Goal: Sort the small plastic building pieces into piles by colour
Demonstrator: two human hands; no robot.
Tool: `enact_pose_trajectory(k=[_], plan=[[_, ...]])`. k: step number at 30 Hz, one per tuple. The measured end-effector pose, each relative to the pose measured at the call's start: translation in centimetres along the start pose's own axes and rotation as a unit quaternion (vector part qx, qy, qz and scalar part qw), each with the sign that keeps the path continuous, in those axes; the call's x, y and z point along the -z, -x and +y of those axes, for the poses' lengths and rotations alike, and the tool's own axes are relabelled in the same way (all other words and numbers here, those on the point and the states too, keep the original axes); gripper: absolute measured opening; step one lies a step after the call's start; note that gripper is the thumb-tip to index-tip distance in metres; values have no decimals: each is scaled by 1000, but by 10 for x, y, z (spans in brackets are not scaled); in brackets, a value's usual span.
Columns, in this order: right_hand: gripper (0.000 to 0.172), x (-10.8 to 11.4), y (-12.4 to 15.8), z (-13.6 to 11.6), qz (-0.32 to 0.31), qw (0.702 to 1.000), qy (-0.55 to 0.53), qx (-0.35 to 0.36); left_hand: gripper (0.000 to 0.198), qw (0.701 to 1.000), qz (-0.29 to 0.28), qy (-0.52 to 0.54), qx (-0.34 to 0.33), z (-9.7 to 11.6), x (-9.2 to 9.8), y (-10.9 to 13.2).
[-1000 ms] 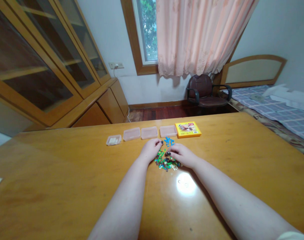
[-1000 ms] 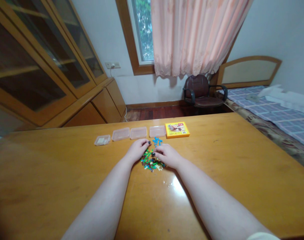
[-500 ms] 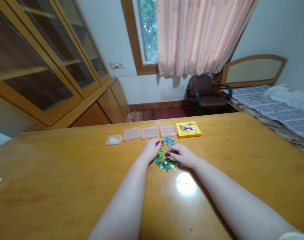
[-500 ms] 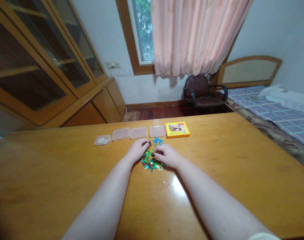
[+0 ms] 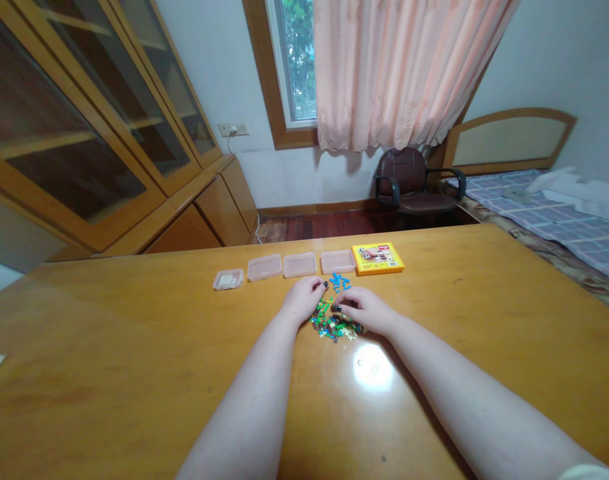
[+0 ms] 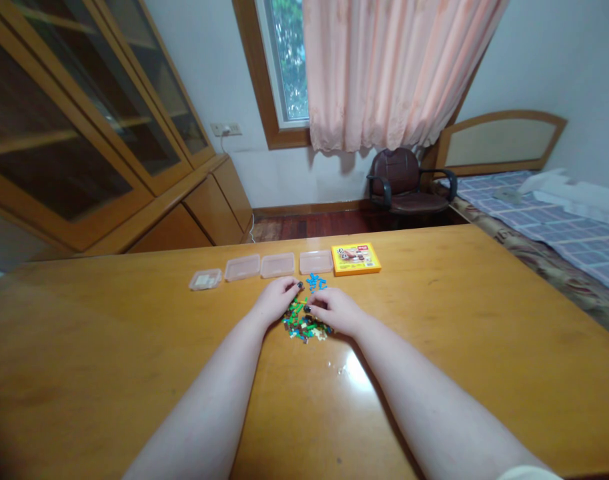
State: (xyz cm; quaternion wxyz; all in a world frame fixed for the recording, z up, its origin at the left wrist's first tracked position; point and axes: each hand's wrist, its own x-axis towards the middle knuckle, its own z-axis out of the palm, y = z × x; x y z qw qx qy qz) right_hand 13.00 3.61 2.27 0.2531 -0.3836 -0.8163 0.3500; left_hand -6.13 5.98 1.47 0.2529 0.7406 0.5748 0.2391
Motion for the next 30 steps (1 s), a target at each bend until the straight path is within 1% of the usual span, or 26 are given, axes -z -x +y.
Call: enact_pose_trajectory(k=[12,22,30], plan=[[15,-2,0,4,-5,1000,-13,-2,27,1000,-1,-2,4,1,-1,0],[14,-2,-1,4,-1,1000,-14,-3,26,1000,1,0,-18,-4,-2,-1],[14,-2,0,3,0,1000,-12,-5,26,1000,2,-6,-16,-5,-2,-1]])
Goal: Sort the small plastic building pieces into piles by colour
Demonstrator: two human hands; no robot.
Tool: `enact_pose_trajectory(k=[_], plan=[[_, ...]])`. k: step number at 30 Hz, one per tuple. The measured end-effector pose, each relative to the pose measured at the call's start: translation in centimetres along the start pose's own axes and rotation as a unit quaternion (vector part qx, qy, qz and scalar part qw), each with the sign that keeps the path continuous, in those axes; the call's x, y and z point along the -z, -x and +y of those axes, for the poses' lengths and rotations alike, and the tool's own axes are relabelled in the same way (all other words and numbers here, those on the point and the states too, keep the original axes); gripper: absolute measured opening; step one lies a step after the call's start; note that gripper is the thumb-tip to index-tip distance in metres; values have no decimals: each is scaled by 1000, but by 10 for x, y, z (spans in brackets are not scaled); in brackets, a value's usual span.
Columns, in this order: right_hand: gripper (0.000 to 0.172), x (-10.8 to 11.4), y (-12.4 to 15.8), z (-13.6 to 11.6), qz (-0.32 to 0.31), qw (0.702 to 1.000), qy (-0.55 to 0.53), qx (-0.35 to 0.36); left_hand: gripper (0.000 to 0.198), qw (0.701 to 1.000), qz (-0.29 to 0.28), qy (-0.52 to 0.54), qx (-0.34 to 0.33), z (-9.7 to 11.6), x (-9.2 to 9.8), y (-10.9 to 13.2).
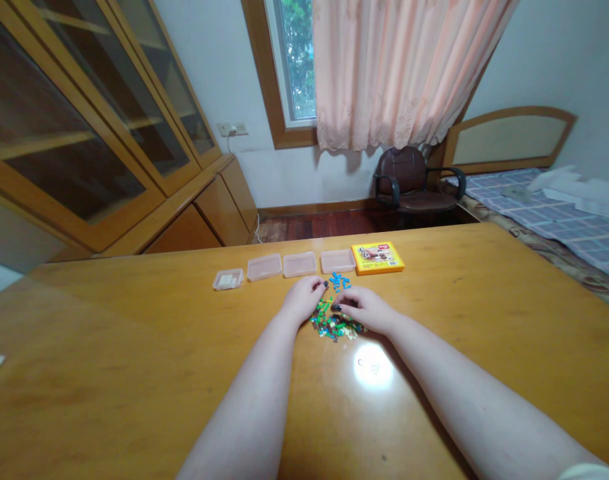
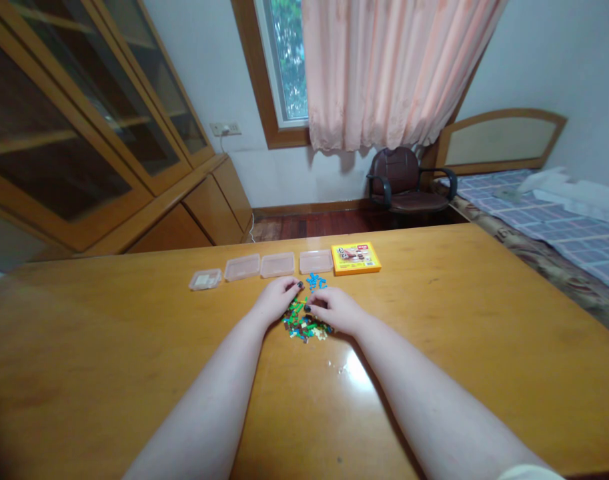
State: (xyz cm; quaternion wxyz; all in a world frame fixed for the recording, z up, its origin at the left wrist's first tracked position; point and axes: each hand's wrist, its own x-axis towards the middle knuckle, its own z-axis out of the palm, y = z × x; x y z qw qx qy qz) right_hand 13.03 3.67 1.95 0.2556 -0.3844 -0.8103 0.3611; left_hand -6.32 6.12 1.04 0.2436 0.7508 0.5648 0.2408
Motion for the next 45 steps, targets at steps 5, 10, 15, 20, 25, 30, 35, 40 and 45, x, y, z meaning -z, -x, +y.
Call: enact_pose_trajectory(k=[5,10,15,20,25,30,35,40,45], plan=[[13,0,0,-1,-2,1000,1,-6,26,1000,-3,-1,9,-1,-1,-1],[14,0,0,-3,-2,1000,0,-10,26,1000,-2,0,6,-2,-2,-1],[16,0,-1,-3,19,1000,14,-19,26,1000,0,3,2,-1,0,-1],[21,0,-1,1,80,996,27,-36,26,1000,0,7,0,0,0,0],[26,1,-2,7,171,982,17,-73,27,1000,-1,6,3,0,-1,0],[30,3,-2,7,191,977,-9,-89,29,1000,-9,14,13,0,-1,-1],[31,2,-3,9,202,974,-45,-95,30,1000,-6,16,14,1,0,-1],[30,0,-4,14,244,956,-112,-115,34,998,22,56,10,2,2,-1],[31,0,-4,16,262,944,-146,-139,31,991,54,119,32,5,4,1]])
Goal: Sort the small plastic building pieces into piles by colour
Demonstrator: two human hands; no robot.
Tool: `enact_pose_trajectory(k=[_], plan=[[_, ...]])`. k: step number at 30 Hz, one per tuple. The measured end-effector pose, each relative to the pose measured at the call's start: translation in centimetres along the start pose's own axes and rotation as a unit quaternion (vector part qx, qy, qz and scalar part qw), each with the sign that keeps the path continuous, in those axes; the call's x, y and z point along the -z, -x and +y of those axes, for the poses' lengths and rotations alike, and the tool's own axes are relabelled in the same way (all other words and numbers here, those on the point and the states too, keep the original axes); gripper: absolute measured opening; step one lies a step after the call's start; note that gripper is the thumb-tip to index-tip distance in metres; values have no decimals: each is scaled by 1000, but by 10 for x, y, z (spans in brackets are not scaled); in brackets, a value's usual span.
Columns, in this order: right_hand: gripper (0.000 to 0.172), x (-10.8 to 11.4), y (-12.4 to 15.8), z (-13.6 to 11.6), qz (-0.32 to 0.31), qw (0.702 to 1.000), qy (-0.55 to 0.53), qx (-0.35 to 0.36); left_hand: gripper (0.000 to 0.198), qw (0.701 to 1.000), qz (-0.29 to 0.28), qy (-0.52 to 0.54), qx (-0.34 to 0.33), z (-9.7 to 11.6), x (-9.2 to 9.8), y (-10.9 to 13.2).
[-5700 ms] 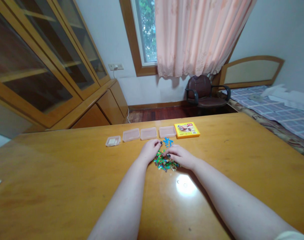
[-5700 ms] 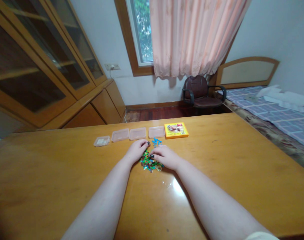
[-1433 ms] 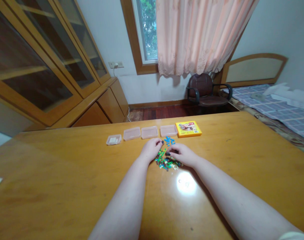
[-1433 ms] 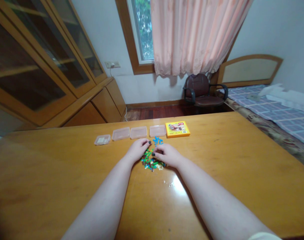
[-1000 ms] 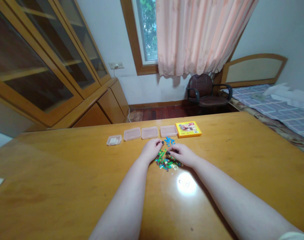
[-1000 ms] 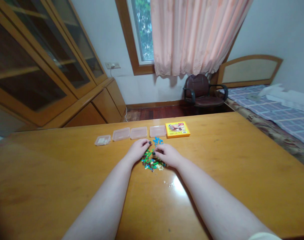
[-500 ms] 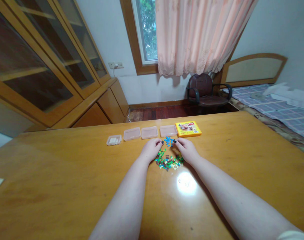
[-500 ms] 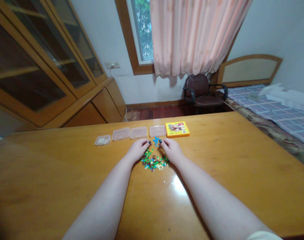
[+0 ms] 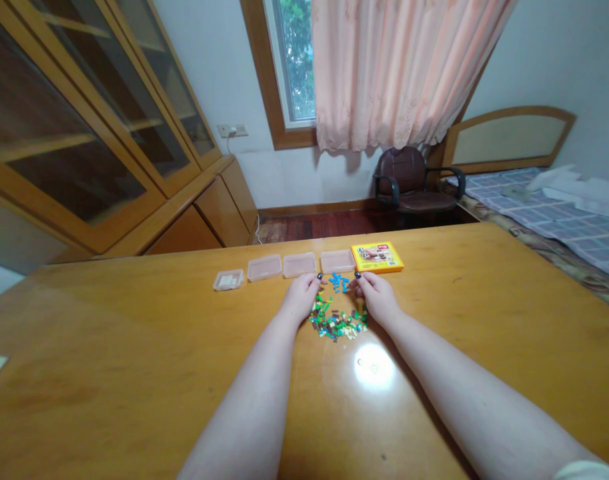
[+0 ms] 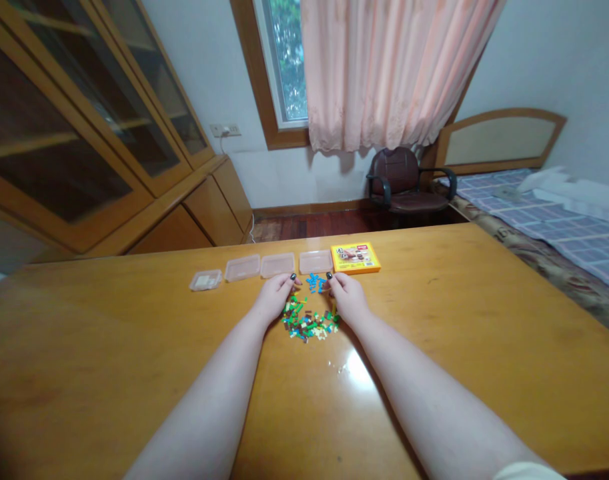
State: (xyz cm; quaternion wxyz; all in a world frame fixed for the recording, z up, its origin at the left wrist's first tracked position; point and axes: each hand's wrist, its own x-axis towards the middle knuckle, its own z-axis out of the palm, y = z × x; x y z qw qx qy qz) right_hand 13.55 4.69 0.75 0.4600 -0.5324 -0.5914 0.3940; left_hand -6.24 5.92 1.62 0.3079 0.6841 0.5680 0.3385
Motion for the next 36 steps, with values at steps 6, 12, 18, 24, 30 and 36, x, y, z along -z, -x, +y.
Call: enact_pose_trajectory(k=[6,12,18,24,30,36], plan=[[24,2,5,-11,-108,986,83,96,30,999,25,20,8,4,1,2],[26,2,12,-25,-276,929,123,215,30,1000,3,2,7,-2,0,-1],[31,3,13,-27,-308,907,148,244,31,1000,-13,-14,2,-6,-1,-3],[28,1,13,-26,-308,907,153,243,32,999,-12,-29,-6,-3,-1,-2],[23,3,10,-22,-262,912,206,238,33,999,-14,-45,1,-2,-1,-2],[23,2,10,-23,-244,917,209,236,33,999,-16,-42,-3,-1,0,-1]])
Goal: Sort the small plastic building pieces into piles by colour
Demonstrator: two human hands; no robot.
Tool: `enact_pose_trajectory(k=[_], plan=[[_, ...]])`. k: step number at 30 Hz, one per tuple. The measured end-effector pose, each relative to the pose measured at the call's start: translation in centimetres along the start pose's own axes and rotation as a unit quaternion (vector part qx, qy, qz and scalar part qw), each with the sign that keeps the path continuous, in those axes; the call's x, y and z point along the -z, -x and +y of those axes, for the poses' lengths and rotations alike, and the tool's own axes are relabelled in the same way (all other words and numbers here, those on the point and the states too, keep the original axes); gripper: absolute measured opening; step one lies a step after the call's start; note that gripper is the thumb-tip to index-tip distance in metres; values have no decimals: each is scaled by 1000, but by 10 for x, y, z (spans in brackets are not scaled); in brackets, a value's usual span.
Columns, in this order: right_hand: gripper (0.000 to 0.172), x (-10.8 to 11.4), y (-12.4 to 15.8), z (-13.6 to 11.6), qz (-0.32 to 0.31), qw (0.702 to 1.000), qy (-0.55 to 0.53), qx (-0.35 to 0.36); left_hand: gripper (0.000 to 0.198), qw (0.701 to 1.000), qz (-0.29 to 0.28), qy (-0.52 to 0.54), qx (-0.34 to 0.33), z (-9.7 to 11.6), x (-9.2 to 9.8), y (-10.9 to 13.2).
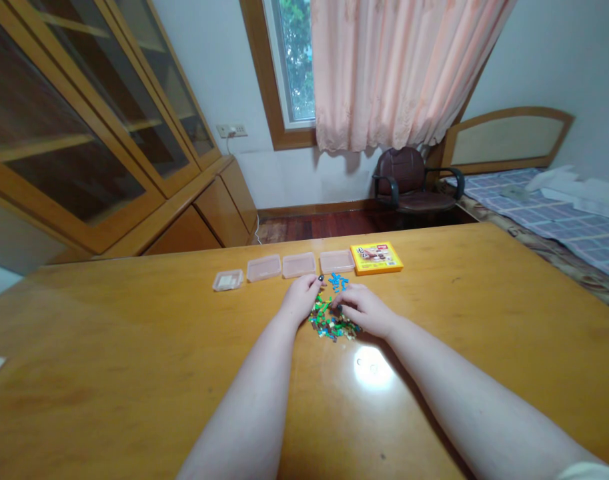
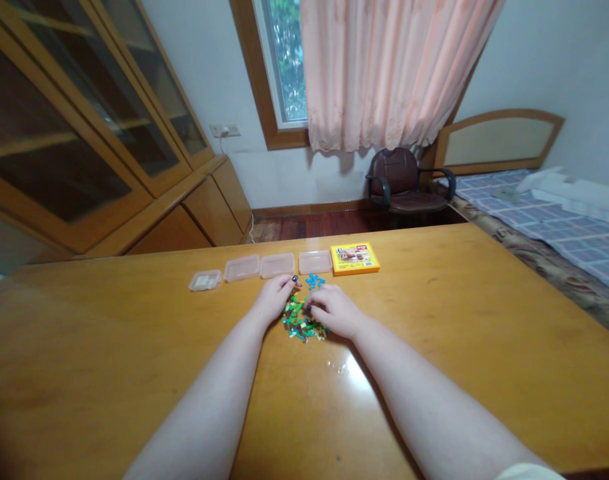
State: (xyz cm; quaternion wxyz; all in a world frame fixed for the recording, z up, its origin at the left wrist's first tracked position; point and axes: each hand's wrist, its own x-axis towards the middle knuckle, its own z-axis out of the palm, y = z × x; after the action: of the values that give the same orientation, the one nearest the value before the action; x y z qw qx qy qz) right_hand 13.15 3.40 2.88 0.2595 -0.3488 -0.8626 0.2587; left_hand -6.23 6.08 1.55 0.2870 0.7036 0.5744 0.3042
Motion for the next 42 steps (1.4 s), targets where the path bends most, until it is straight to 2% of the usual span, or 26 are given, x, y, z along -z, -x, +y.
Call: enact_pose_trajectory(k=[7,11,15,17,27,32,38,42], plan=[[24,-1,-1,3,16,999,9,-39,33,1000,-3,-8,3,0,1,0],[20,1,0,1,10,1000,-15,-15,33,1000,0,-8,-5,-1,0,-1],[20,1,1,-1,-24,998,-45,28,32,1000,-7,-7,1,-1,-1,-1],[20,0,1,-1,-32,998,-44,27,33,1000,-9,-11,4,-1,-1,-1],[26,-5,-2,7,66,991,39,-111,33,1000,-13,-27,-1,0,0,-1],[24,-6,-3,10,101,983,57,-142,34,1000,-20,-24,-4,-1,0,-1],[23,-6,-2,9,110,984,45,-136,34,999,-19,-27,-14,-5,-1,-1],[19,-4,-1,3,63,995,18,-78,31,999,-21,-34,-19,-5,-2,-2]])
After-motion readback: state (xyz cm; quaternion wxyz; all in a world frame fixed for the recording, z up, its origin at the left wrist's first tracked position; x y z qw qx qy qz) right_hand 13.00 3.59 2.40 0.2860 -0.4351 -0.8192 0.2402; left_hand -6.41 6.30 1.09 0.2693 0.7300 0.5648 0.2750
